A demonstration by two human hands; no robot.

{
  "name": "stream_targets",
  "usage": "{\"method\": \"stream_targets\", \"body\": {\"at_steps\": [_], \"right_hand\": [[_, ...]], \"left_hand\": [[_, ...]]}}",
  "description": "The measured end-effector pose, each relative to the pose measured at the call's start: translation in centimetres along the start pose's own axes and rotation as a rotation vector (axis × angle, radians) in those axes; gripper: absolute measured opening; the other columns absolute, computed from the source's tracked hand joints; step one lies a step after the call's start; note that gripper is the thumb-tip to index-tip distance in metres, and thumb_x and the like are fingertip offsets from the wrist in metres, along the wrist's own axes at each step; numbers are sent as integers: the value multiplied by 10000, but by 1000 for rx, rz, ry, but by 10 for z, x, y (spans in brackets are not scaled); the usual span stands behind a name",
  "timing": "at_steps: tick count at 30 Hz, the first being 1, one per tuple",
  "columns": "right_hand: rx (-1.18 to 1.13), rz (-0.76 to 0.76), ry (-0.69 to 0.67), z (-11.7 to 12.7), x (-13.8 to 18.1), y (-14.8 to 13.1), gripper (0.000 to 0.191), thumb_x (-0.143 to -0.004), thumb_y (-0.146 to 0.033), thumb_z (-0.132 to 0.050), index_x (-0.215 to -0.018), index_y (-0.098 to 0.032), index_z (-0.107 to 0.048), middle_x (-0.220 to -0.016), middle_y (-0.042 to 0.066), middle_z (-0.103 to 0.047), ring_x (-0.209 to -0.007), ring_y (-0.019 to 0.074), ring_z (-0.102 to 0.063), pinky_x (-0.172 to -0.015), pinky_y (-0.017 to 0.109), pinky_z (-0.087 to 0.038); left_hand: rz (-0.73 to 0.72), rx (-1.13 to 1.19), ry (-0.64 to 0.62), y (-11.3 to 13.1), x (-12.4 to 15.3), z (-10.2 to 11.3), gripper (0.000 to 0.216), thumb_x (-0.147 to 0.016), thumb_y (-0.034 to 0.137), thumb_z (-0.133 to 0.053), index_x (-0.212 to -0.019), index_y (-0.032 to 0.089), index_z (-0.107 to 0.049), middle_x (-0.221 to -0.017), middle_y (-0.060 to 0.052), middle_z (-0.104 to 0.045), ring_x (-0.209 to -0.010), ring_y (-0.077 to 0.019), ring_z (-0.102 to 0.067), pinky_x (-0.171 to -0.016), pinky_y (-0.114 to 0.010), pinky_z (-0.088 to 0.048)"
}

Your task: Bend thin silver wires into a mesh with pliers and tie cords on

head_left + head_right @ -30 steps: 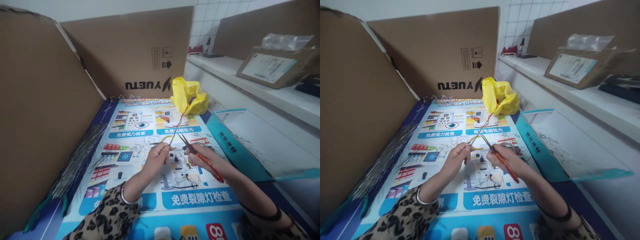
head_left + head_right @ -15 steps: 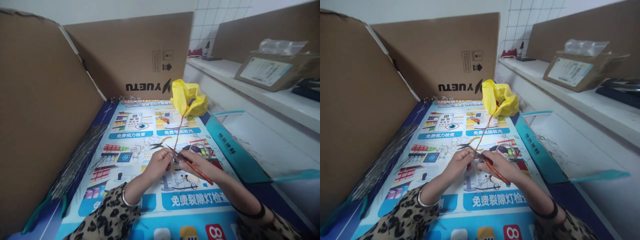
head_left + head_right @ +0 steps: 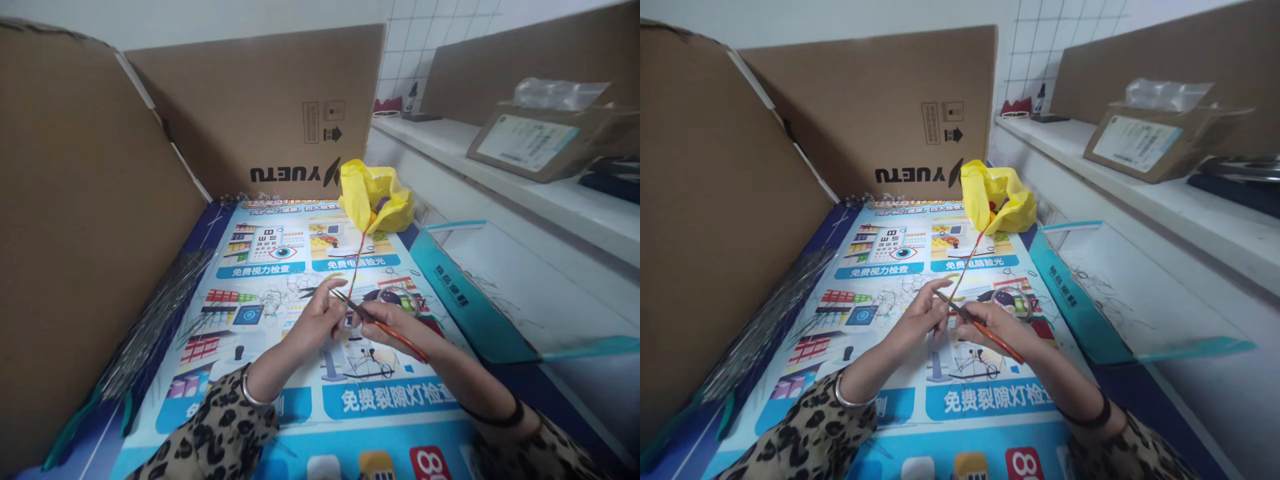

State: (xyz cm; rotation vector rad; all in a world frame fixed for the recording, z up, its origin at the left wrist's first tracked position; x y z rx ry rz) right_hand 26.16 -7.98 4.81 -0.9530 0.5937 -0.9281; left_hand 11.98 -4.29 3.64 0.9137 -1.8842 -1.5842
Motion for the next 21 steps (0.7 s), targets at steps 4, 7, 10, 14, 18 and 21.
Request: {"method": "stream_targets", "body": {"at_steps": [4,7,10,14,18,21], "right_hand": [[-29,13,-42,-2,2,-1,330,-842,-477,-435,-857,-158,-519,-691,-24,-432,-611,85,-398,-541,200,-337],[-69,-15,-56,-4,3,3,310,-849,-454,-441,-884,-157,-523,-666,-36,-407,-566,69,-361,-504,187,-314],[-122,-26,-59,-7,3,5,303,-858,-442,-432,-895,-155,-521,-658,-38,-401,-544,61,-354,-490,184,-310],[-187,-37,-62,-9,4,7,312,-858,-451,-427,-927,-158,-511,-621,-51,-366,-517,58,-331,-468,182,-301],[-150,-24,-39,-7,4,5,312,-843,-466,-442,-843,-162,-514,-647,-36,-386,-557,66,-347,-490,187,-315],[-158,-51,-43,-8,4,3,314,-845,-471,-430,-849,-167,-508,-647,-32,-402,-554,71,-357,-481,194,-321]], "left_hand": [[26,114,-159,-6,-1,2,527,-821,404,-533,-1279,194,-377,-477,78,-442,-405,-57,-399,-473,-190,-295],[68,93,-198,-9,-1,4,416,-832,408,-510,-1150,141,-504,-491,55,-454,-427,-60,-413,-493,-201,-297],[38,-69,-129,-7,-1,6,335,-843,417,-480,-956,112,-564,-543,34,-479,-467,-64,-424,-527,-211,-320],[8,-183,-68,-5,1,6,325,-844,433,-459,-845,117,-534,-571,39,-454,-502,-74,-429,-547,-221,-347],[19,-209,-50,-5,2,5,326,-839,443,-453,-836,124,-518,-584,38,-446,-514,-80,-430,-541,-222,-351],[24,-228,-46,-6,1,6,328,-834,455,-453,-783,134,-497,-586,37,-450,-512,-80,-434,-538,-220,-357]]}}
Point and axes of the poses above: each hand's wrist, its own x-axis away from the middle knuckle, its own z-axis out of the back of the hand, y = z × x, the point moved 4 cm from there along -x, towards the middle knuckle
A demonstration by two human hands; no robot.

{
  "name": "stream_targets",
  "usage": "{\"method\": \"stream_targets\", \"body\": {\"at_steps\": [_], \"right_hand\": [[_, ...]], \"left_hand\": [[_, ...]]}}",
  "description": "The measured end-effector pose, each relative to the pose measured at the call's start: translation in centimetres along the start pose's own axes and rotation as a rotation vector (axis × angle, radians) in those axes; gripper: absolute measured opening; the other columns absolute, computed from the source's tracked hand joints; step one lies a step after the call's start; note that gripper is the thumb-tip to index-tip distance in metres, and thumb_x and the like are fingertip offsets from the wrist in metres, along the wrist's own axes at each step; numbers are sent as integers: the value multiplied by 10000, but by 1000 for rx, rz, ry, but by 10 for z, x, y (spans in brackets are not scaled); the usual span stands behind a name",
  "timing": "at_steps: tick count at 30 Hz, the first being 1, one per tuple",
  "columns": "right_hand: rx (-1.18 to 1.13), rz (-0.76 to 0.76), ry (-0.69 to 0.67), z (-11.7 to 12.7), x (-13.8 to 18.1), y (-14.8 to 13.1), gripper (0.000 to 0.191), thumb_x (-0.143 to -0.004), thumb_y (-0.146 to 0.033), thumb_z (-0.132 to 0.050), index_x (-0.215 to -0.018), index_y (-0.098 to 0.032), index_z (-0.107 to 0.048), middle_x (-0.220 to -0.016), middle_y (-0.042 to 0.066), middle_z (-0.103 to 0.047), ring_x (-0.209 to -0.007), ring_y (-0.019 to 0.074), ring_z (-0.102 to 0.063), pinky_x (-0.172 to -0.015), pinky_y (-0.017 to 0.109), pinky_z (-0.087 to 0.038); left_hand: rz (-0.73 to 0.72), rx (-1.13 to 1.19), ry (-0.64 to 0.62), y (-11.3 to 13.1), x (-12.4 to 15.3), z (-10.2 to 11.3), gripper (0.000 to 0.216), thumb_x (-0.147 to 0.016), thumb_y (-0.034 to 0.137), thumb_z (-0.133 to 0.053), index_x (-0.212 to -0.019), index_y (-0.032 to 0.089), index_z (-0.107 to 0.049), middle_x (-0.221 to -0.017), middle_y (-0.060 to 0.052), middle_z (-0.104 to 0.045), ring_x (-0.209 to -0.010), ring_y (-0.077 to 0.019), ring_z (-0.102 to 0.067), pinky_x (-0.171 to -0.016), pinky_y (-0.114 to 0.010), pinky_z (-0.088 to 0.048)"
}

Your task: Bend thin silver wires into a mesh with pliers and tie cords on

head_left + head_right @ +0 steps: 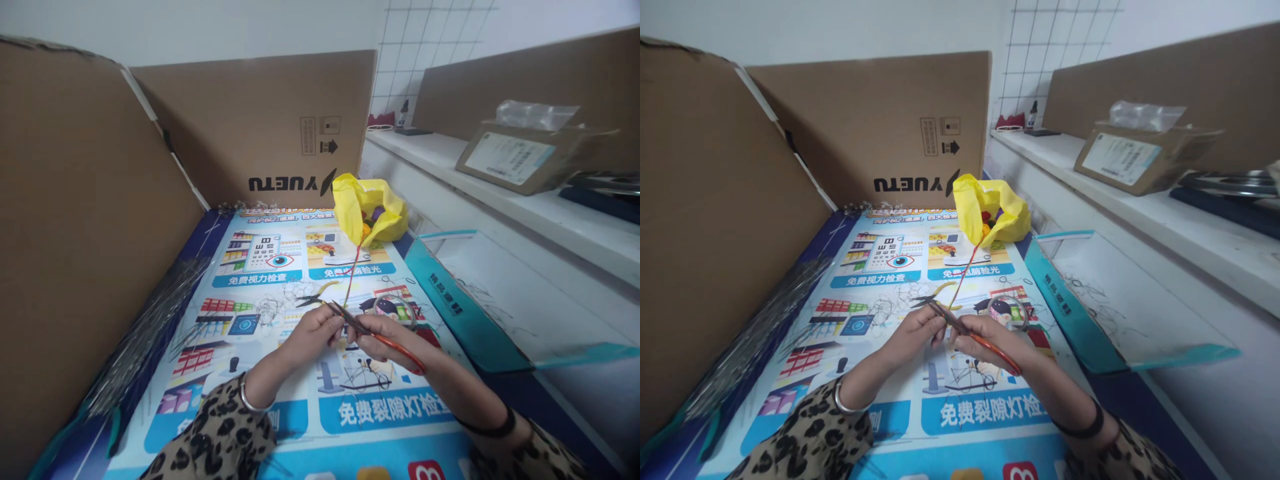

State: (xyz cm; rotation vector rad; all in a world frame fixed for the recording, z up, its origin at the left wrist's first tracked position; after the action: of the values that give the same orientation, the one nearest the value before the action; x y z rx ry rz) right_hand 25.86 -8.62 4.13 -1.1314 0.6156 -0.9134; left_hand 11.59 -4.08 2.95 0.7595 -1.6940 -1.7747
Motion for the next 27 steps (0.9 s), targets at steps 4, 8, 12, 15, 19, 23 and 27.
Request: {"method": "stream_targets", "body": {"at_steps": [4,8,12,15,19,23,27], "right_hand": [[-56,-87,31,-4,1,1,303,-841,-469,-429,-856,-178,-512,-679,-14,-445,-566,86,-406,-493,215,-361],[-153,-97,39,-10,0,2,310,-854,-478,-387,-880,-190,-499,-676,-9,-445,-527,90,-397,-472,241,-376],[-164,-126,50,-13,-1,1,313,-844,-502,-397,-810,-200,-474,-591,-38,-365,-444,74,-318,-376,234,-305],[-140,-161,77,-12,0,-1,327,-841,-510,-403,-747,-199,-441,-557,-44,-352,-423,66,-311,-359,231,-269],[-144,-110,65,-14,1,-2,338,-858,-514,-358,-815,-198,-471,-581,-33,-392,-474,81,-367,-423,236,-338],[-182,-134,78,-15,0,8,331,-842,-520,-387,-753,-205,-439,-566,-45,-361,-439,70,-317,-383,232,-295],[-128,-177,74,-8,2,7,374,-816,-549,-416,-727,-188,-460,-521,-55,-371,-401,55,-322,-343,202,-258]], "left_hand": [[-7,-48,21,-1,-1,1,317,-842,444,-437,-747,146,-488,-587,35,-457,-502,-81,-444,-524,-217,-368],[-23,-116,71,0,-1,2,292,-853,402,-417,-728,150,-495,-574,30,-467,-494,-87,-452,-522,-219,-376],[-78,-231,72,3,-1,4,325,-867,378,-389,-648,154,-474,-541,27,-462,-493,-87,-456,-543,-218,-367],[-111,-289,71,3,-2,6,359,-872,393,-380,-620,154,-471,-523,25,-461,-492,-84,-448,-551,-216,-360],[-103,-250,49,-3,-3,8,364,-872,432,-378,-674,151,-498,-527,29,-458,-479,-83,-433,-536,-213,-355],[-74,-232,38,-6,-4,9,376,-863,453,-386,-692,146,-523,-518,29,-456,-477,-87,-432,-522,-210,-349],[-63,-289,32,-6,-3,7,374,-858,449,-391,-707,151,-559,-501,27,-466,-484,-93,-424,-510,-204,-338]]}}
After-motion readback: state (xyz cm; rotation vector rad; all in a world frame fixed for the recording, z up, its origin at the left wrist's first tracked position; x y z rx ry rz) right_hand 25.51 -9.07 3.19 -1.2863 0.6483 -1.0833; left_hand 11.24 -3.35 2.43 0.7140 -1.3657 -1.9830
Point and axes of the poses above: each hand's wrist, its own x-axis away from the middle knuckle, its own z-axis out of the back of the hand, y = z × x, the point moved 4 cm from there along -x, towards the middle knuckle
